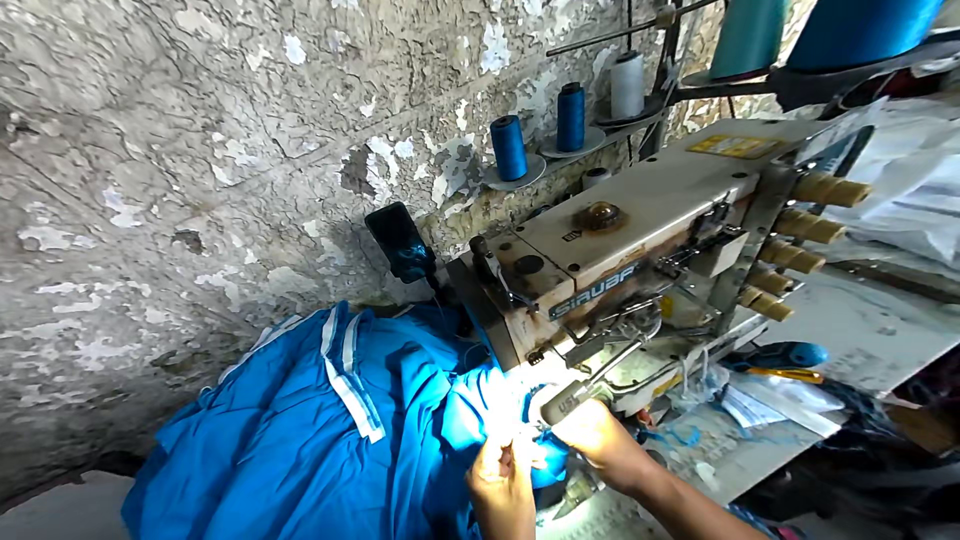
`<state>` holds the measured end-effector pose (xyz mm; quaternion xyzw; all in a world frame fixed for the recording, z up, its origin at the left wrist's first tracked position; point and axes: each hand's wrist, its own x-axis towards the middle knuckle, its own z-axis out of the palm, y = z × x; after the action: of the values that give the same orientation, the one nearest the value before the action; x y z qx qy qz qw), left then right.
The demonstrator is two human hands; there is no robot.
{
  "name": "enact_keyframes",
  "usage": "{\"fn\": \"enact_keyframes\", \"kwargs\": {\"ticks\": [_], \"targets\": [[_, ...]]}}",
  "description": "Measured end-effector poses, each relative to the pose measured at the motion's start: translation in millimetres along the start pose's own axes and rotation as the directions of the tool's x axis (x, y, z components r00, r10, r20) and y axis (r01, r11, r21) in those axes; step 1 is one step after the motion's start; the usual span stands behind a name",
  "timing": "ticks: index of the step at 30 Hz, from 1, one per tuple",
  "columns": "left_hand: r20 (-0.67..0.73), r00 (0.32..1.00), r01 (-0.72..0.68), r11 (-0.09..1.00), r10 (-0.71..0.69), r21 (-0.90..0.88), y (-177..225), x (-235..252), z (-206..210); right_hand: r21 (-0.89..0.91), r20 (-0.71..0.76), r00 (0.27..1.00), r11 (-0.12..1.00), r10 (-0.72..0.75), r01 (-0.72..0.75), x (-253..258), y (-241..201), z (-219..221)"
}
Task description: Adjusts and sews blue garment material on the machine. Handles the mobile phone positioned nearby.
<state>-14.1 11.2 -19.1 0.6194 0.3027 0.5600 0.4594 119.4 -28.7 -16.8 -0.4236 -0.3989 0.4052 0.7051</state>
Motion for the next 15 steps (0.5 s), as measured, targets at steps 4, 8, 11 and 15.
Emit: {"fn": "enact_keyframes", "kwargs": {"ticks": [4,8,11,15], "targets": [[-0.019,1.000,-0.004,1.000,0.003,-0.018,-0.4,1.0,0.8,-0.019,0.014,1.000,1.000,0.011,-0.011,-0.2,0.9,-1.5],[-0.037,0.988,-0.141,0.976,0.149,0.164,-4.5,0.8,-2.6,-0.212,0.056,0.993,0.971,-0.101,0.110,-3.3,0.6,-0.2],[-0.053,0.928,-0.316,0.851,0.370,0.420,-10.7,4.5,-5.5,-0.363,0.127,0.929,0.855,-0.348,0.370,-3.2,18.3,0.0],[0.007,0.872,-0.374,0.655,0.490,0.657,-4.9,8.2,-13.1,-0.516,0.134,0.841,0.688,-0.524,0.511,1.3,34.1,-1.2]]}}
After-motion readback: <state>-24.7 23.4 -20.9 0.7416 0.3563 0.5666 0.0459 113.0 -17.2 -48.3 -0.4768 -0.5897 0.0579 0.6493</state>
